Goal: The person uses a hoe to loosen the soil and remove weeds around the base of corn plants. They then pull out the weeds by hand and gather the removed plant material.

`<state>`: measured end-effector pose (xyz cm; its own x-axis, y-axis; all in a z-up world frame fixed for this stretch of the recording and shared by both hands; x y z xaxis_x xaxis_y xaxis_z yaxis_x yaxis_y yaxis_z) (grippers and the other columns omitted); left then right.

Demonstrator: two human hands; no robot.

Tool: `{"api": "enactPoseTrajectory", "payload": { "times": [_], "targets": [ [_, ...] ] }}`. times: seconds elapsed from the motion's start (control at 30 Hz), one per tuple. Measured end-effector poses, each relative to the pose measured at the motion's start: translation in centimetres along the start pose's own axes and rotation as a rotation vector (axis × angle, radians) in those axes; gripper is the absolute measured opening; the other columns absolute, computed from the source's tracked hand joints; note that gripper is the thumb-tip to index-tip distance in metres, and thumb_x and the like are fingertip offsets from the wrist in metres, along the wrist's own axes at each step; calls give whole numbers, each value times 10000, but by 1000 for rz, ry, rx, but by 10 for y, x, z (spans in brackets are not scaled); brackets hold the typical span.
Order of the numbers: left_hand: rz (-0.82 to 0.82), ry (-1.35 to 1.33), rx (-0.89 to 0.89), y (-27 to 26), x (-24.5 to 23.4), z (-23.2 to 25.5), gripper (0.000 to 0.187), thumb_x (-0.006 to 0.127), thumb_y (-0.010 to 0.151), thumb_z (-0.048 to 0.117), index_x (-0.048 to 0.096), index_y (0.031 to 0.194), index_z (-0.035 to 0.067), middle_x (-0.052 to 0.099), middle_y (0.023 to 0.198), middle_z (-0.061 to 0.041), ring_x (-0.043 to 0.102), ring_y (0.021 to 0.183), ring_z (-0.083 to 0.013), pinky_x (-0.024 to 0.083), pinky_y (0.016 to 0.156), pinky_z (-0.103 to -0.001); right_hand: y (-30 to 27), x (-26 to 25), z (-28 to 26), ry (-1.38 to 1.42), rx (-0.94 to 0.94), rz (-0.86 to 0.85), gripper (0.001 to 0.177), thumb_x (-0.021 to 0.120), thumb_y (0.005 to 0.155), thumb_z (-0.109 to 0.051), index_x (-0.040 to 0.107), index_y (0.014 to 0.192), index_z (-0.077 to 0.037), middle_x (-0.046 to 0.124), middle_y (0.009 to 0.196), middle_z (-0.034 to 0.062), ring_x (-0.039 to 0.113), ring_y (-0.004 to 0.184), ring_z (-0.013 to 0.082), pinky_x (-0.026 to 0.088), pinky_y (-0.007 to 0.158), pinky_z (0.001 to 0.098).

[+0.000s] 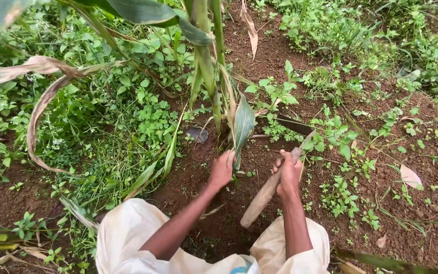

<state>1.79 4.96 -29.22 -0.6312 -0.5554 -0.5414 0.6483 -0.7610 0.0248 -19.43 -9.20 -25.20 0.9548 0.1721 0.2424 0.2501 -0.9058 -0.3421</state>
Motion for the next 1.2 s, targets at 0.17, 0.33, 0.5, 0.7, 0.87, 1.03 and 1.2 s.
{"api": "enactPoseTrajectory", "payload": {
  "times": [0.17,0.33,0.5,0.7,0.87,1.03,1.2],
  "targets": [
    [-627,543,-13,-65,68,-87,232,574,997,250,762,1020,116,760,943,-223,743,902,-412,581,785,-547,-5,4,-8,-24,3,5,127,625,944,-223,543,883,-147,532,566,-28,534,419,79,497,413,250],
    [-498,545,126,-54,48,-10,305,532,1047,322,722,1147,105,699,1115,-193,671,1040,-320,543,895,-504,-15,13,-11,-47,14,26,154,642,943,-238,543,876,-142,555,570,-14,540,422,85,502,413,250],
    [70,509,376,-23,4,70,233,568,1028,214,734,1015,51,631,909,-123,623,851,-232,550,685,-324,-5,21,4,-91,-19,10,160,667,949,-252,581,885,-133,595,589,-6,565,426,88,519,398,253],
    [200,29,78,22,-11,78,379,459,1082,235,575,1250,-85,500,1230,-292,638,1020,-357,566,874,-495,-5,38,14,-70,-18,-29,141,635,970,-235,575,929,-115,624,637,7,565,434,82,524,410,247],
    [347,715,693,55,-8,150,194,503,1002,42,689,1052,60,629,1165,-213,613,1171,-345,506,1012,-462,-5,40,14,13,-25,-34,179,655,943,-255,545,903,-119,598,618,14,541,403,84,512,392,263],
    [-17,1189,311,133,23,56,464,325,1076,206,416,1478,-7,616,1339,-277,564,1333,-335,289,1213,-515,9,29,20,-44,-23,-34,135,631,953,-246,572,904,-135,619,625,-9,560,424,75,515,404,243],
    [-18,1152,252,138,47,17,467,282,1066,274,596,1320,39,692,1109,-175,648,1150,-275,287,1222,-508,13,24,18,-83,-19,-24,133,619,960,-250,569,916,-136,618,627,-18,560,429,73,516,409,242]
  ]
}}
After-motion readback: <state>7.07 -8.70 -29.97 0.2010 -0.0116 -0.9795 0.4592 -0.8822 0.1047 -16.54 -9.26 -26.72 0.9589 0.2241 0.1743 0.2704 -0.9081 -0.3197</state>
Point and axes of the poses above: each hand's wrist, its own y-axis towards the middle knuckle, its own x-axis out of the palm, z = x × y, the point moved 10 cm from there along y, towards the middle knuckle
